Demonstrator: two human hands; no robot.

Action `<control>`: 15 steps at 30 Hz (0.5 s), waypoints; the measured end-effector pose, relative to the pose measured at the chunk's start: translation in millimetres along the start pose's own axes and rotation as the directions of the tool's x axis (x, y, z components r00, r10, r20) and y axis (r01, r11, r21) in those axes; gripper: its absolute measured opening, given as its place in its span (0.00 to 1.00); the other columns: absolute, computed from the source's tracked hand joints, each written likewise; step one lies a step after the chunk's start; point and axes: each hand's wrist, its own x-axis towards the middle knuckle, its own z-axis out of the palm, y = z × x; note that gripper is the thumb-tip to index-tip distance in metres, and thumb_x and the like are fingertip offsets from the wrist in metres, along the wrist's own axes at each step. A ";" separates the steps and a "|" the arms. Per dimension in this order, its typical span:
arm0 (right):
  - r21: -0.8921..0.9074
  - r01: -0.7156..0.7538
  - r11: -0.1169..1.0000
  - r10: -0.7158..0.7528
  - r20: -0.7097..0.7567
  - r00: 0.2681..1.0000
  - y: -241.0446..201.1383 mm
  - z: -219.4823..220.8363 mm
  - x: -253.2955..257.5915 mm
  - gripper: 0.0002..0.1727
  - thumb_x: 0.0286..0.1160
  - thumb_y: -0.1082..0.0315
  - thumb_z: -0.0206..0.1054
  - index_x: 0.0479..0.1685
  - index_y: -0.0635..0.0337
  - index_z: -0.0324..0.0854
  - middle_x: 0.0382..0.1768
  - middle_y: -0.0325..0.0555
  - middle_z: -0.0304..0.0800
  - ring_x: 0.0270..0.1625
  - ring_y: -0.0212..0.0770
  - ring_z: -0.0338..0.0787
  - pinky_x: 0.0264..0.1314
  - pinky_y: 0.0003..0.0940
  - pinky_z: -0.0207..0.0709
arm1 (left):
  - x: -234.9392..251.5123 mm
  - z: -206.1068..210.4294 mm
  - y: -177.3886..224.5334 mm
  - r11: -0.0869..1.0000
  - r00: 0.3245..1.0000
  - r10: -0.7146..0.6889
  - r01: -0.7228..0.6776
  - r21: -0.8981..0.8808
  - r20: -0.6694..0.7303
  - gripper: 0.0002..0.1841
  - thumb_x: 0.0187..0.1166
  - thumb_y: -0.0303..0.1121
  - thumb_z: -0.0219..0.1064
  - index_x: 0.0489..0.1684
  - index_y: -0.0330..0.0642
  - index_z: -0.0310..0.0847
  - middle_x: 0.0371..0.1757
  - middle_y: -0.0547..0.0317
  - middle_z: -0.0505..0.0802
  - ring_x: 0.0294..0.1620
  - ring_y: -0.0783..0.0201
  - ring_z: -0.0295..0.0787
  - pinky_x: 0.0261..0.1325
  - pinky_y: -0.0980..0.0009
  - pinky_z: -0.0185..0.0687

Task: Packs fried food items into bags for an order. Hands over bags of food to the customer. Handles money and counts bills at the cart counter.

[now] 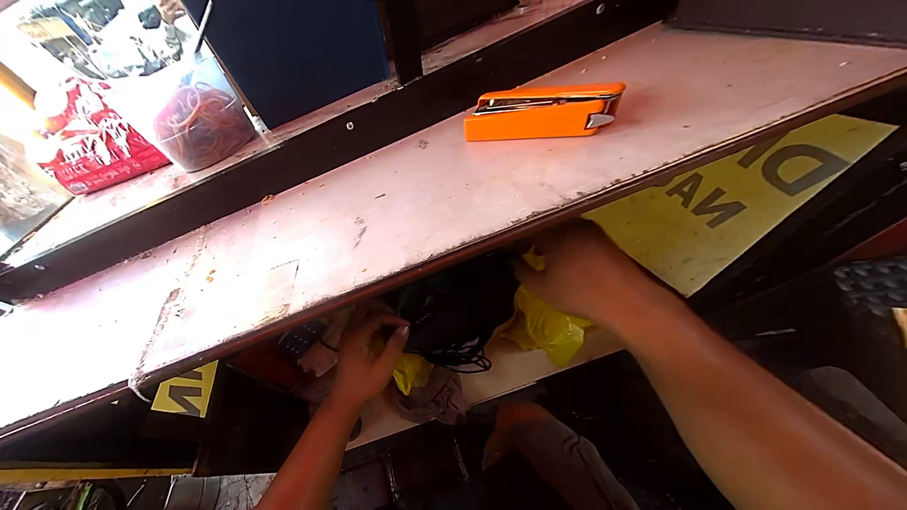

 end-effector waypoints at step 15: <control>-0.303 -0.172 0.937 0.266 0.302 0.915 -29.2 33.0 22.5 0.53 0.61 0.47 0.84 0.88 0.54 0.60 0.50 0.60 0.90 0.54 0.63 0.91 0.47 0.61 0.82 | 29.7 8.8 14.8 0.911 0.928 -0.372 0.368 0.187 -0.011 0.18 0.80 0.48 0.72 0.64 0.54 0.87 0.60 0.64 0.92 0.53 0.68 0.91 0.58 0.61 0.90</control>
